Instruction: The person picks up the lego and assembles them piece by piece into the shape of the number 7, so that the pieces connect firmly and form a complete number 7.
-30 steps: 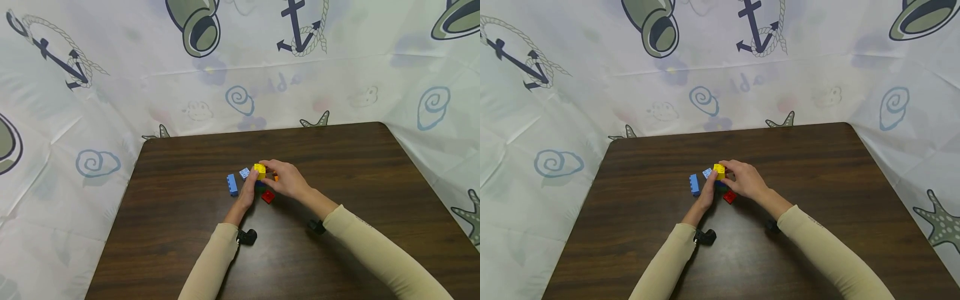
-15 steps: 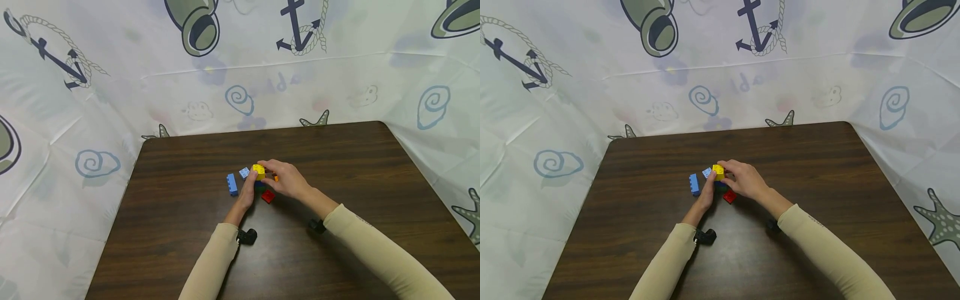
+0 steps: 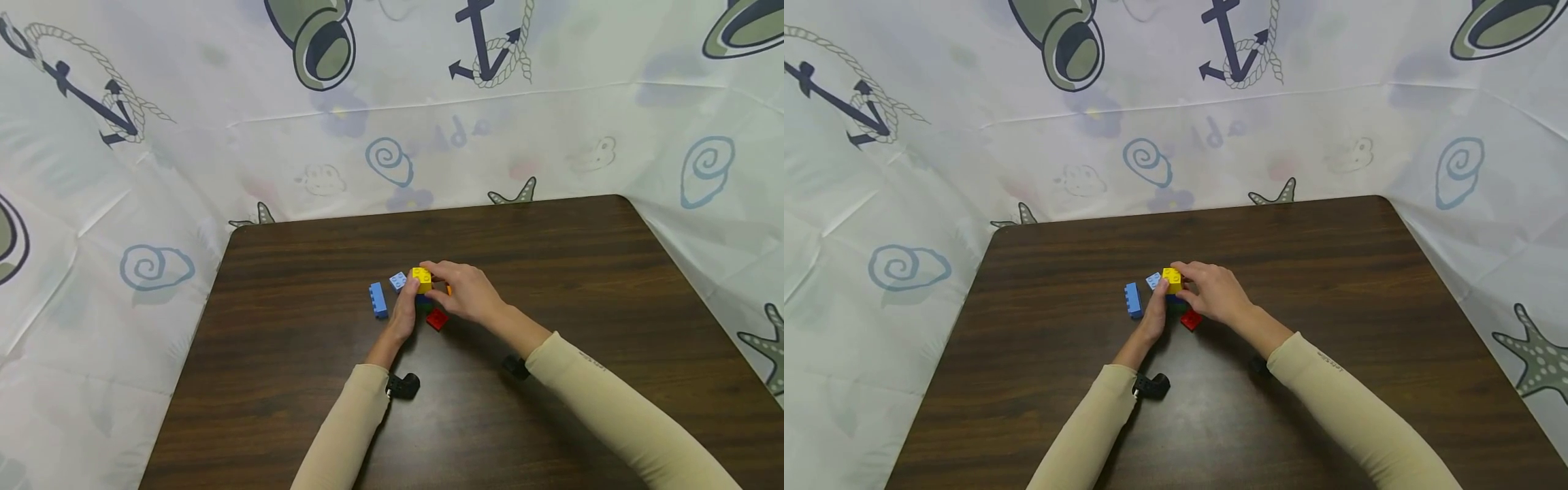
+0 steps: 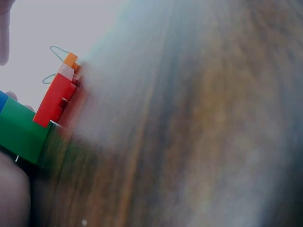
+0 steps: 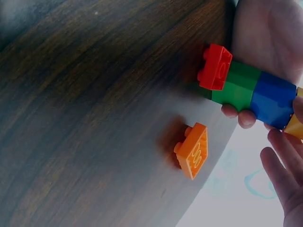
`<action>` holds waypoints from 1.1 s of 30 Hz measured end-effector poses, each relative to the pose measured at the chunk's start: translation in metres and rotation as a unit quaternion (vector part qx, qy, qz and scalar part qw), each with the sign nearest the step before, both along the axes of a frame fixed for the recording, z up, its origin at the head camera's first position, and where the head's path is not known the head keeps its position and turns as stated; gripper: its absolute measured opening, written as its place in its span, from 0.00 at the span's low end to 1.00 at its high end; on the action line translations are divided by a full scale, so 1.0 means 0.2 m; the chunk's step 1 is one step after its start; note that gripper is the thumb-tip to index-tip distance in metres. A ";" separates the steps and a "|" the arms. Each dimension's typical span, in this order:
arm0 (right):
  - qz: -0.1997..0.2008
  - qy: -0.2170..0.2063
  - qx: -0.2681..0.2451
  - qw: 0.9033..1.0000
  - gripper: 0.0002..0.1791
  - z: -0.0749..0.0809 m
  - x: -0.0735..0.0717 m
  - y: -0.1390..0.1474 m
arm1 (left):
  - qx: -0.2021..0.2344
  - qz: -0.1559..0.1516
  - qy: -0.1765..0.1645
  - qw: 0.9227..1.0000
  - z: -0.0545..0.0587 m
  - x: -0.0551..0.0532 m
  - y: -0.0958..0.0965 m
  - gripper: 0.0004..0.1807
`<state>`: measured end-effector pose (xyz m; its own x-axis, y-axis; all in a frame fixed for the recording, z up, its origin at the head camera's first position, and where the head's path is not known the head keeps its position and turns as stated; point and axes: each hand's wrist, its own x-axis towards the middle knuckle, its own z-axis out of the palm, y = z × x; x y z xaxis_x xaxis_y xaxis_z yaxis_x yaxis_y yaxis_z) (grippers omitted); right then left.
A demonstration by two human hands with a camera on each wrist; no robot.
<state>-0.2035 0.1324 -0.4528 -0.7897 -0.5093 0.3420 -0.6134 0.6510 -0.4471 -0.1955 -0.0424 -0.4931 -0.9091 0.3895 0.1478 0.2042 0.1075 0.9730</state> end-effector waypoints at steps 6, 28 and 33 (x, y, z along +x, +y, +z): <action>-0.009 -0.005 0.011 1.000 0.30 0.00 0.00 0.00 | -0.010 0.007 0.026 1.000 0.00 0.00 0.00 0.24; -0.039 -0.006 0.106 0.994 0.28 0.06 0.00 -0.02 | 0.002 0.017 0.033 0.999 0.00 -0.01 0.01 0.21; -0.043 -0.011 0.106 0.993 0.28 0.05 0.00 -0.02 | 0.079 0.000 0.010 0.997 -0.02 -0.02 -0.01 0.21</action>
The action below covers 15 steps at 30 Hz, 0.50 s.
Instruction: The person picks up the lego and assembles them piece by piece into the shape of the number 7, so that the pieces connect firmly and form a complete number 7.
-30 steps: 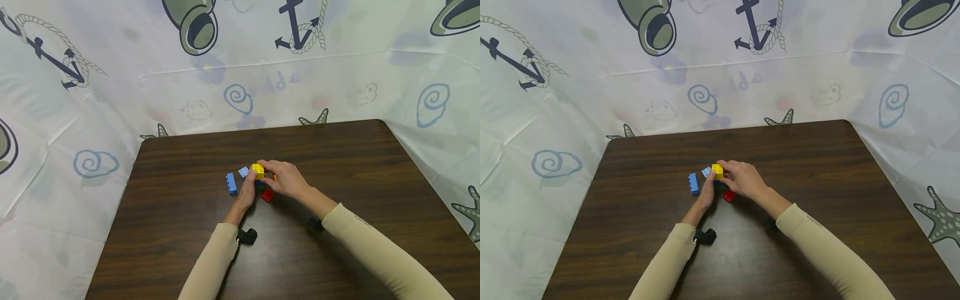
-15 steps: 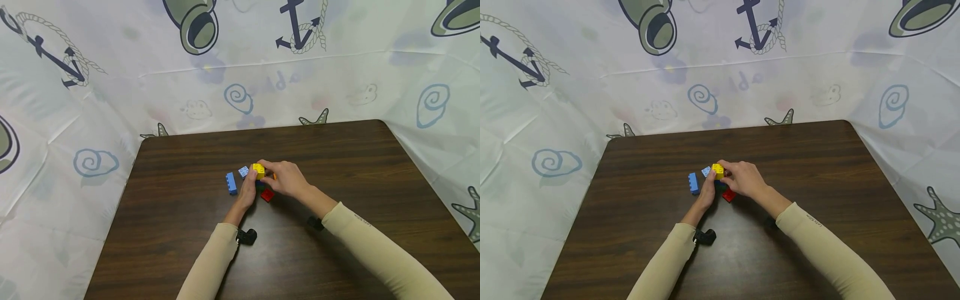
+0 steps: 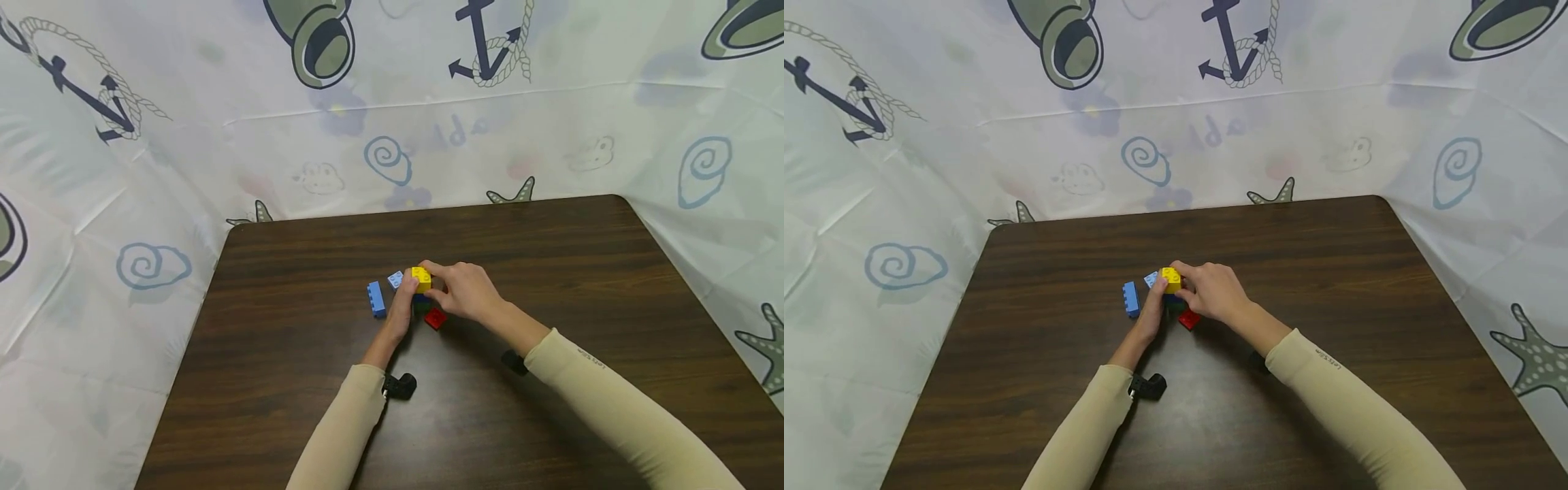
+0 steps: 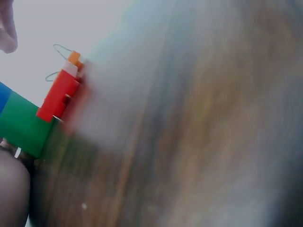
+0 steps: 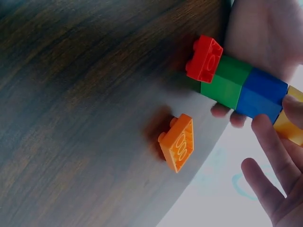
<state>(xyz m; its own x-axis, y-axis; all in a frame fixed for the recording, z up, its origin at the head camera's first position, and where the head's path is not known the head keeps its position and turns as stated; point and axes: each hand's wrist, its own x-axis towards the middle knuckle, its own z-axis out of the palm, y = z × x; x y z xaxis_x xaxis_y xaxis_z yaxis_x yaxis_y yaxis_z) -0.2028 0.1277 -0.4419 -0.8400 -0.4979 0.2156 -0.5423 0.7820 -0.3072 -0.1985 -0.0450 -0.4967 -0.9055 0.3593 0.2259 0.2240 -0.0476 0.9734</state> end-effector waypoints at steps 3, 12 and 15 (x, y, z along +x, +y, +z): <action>0.001 0.003 -0.005 1.000 0.28 0.00 0.00 -0.01 | 0.039 0.026 0.002 0.999 -0.02 0.02 -0.03 0.20; 0.011 0.001 -0.009 1.000 0.28 -0.01 0.00 0.01 | 0.008 0.038 0.053 0.998 -0.05 0.04 -0.07 0.17; 0.014 -0.002 -0.007 1.000 0.28 0.00 -0.01 0.02 | -0.026 0.041 0.066 0.997 -0.03 0.04 -0.07 0.17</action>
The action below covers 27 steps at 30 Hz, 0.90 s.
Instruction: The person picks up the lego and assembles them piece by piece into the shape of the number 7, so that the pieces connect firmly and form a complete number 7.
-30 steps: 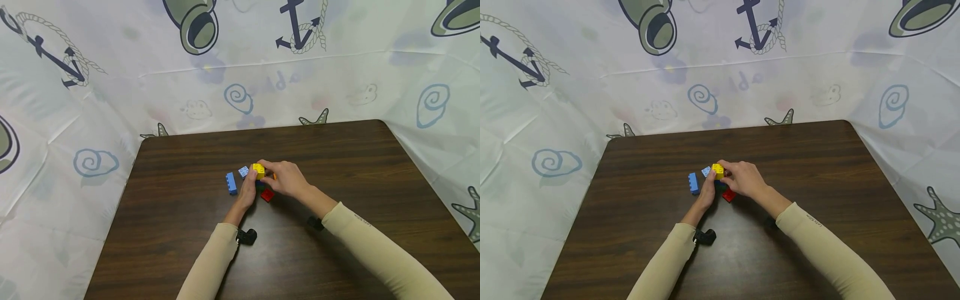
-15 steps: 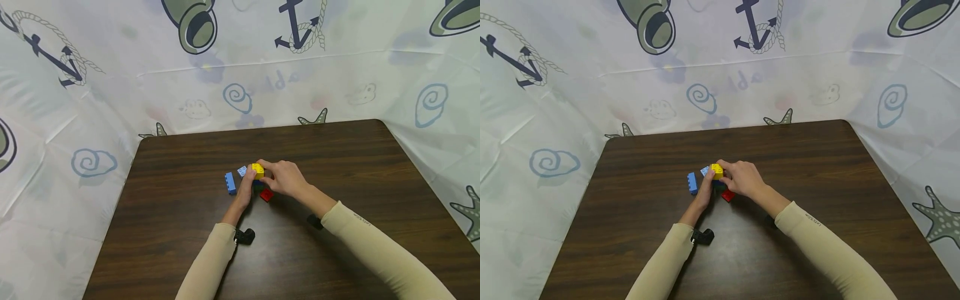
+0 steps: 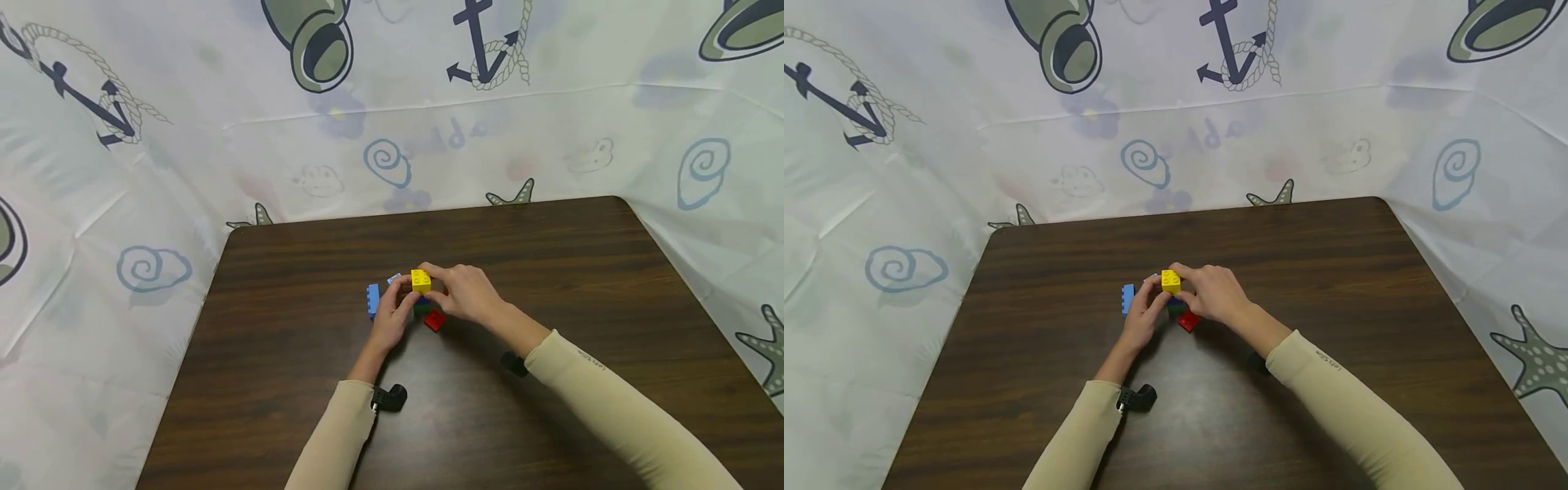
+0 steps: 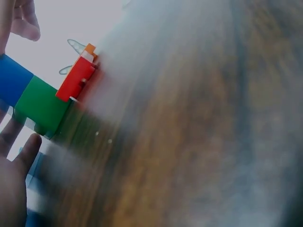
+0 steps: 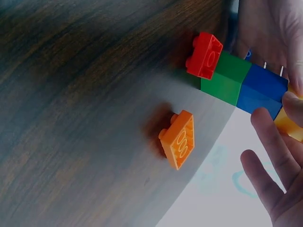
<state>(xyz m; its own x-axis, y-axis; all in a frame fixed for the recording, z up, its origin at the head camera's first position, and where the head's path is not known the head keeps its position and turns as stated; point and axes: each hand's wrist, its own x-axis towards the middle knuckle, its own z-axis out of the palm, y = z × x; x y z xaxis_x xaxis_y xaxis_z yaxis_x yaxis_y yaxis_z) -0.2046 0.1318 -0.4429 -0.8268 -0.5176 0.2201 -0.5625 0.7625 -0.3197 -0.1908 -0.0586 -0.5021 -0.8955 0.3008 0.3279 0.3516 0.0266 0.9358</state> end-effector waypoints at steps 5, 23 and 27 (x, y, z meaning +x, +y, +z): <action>0.006 -0.002 0.002 1.000 0.29 0.00 0.00 0.01 | -0.026 0.018 0.032 0.999 0.01 0.01 0.00 0.15; 0.009 -0.023 -0.036 0.999 0.28 -0.01 0.02 0.00 | 0.015 -0.078 -0.105 0.991 0.06 -0.07 0.01 0.17; 0.000 -0.027 -0.041 0.999 0.30 -0.01 0.03 0.01 | -0.004 -0.092 -0.140 0.986 0.01 -0.12 0.04 0.19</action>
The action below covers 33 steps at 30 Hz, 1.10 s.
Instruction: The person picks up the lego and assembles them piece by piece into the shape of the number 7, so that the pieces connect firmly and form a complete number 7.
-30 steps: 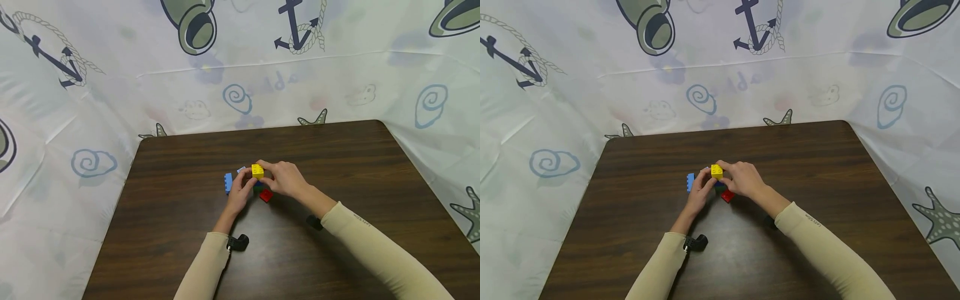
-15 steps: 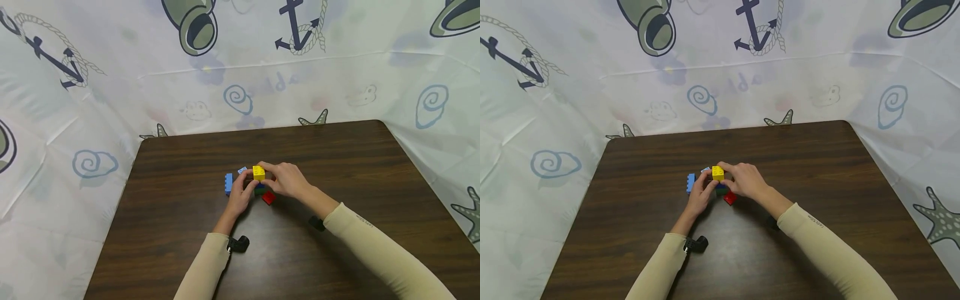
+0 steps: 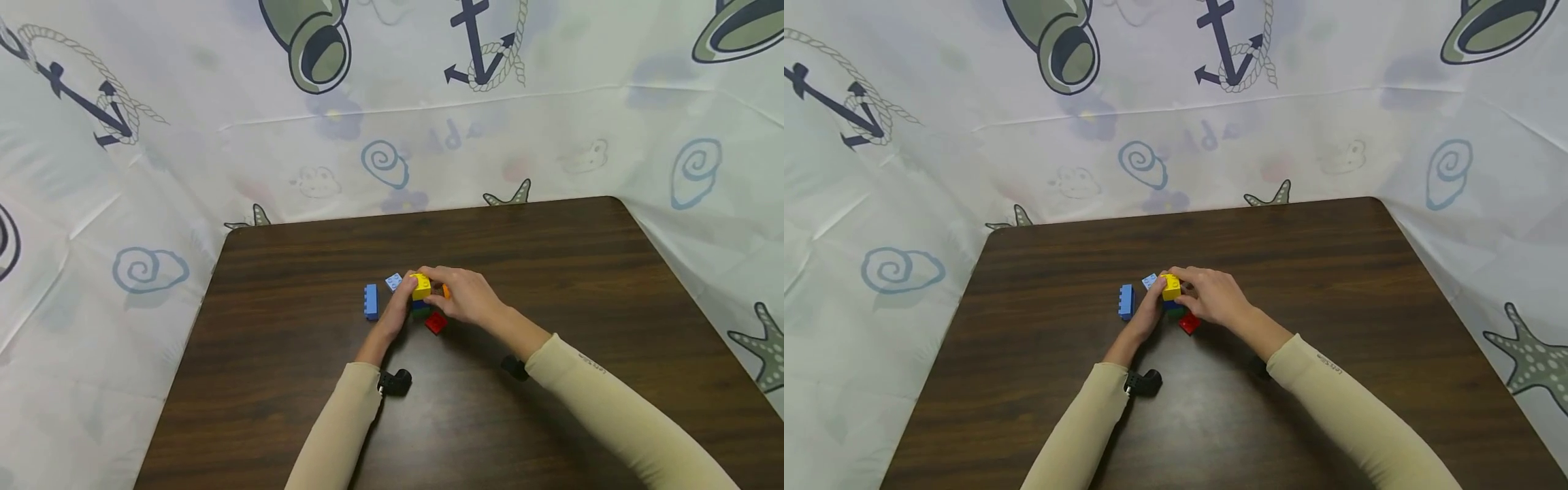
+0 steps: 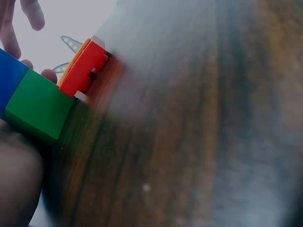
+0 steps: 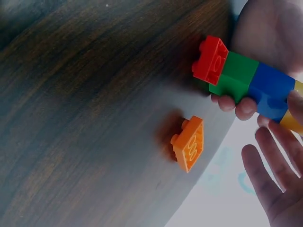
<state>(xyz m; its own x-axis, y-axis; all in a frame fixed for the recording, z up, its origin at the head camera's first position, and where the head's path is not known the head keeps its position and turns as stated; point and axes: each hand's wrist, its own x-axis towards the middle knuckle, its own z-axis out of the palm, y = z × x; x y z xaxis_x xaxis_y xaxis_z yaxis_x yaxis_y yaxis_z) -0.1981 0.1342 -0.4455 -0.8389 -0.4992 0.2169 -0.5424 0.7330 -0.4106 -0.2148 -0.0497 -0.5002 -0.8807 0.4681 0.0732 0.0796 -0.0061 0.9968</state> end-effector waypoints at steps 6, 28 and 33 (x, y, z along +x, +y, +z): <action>0.005 0.017 -0.017 1.000 0.29 -0.01 0.00 0.01 | -0.008 0.048 -0.018 0.999 -0.10 -0.04 0.04 0.24; -0.089 -0.125 -0.001 0.988 0.28 -0.12 -0.08 0.18 | 0.038 0.014 -0.029 0.999 -0.08 -0.02 0.04 0.33; -0.169 -0.152 0.070 0.971 0.34 -0.18 -0.09 0.17 | 0.041 -0.002 -0.006 0.999 0.01 0.02 0.03 0.30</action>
<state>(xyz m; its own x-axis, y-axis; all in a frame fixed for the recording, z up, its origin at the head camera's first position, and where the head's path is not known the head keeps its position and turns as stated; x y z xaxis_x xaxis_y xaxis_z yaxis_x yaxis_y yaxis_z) -0.2170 0.1692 -0.4817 -0.9747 -0.1907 -0.1164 -0.1303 0.9085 -0.3970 -0.2100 -0.0444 -0.4979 -0.8798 0.4648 0.0996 0.0665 -0.0872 0.9940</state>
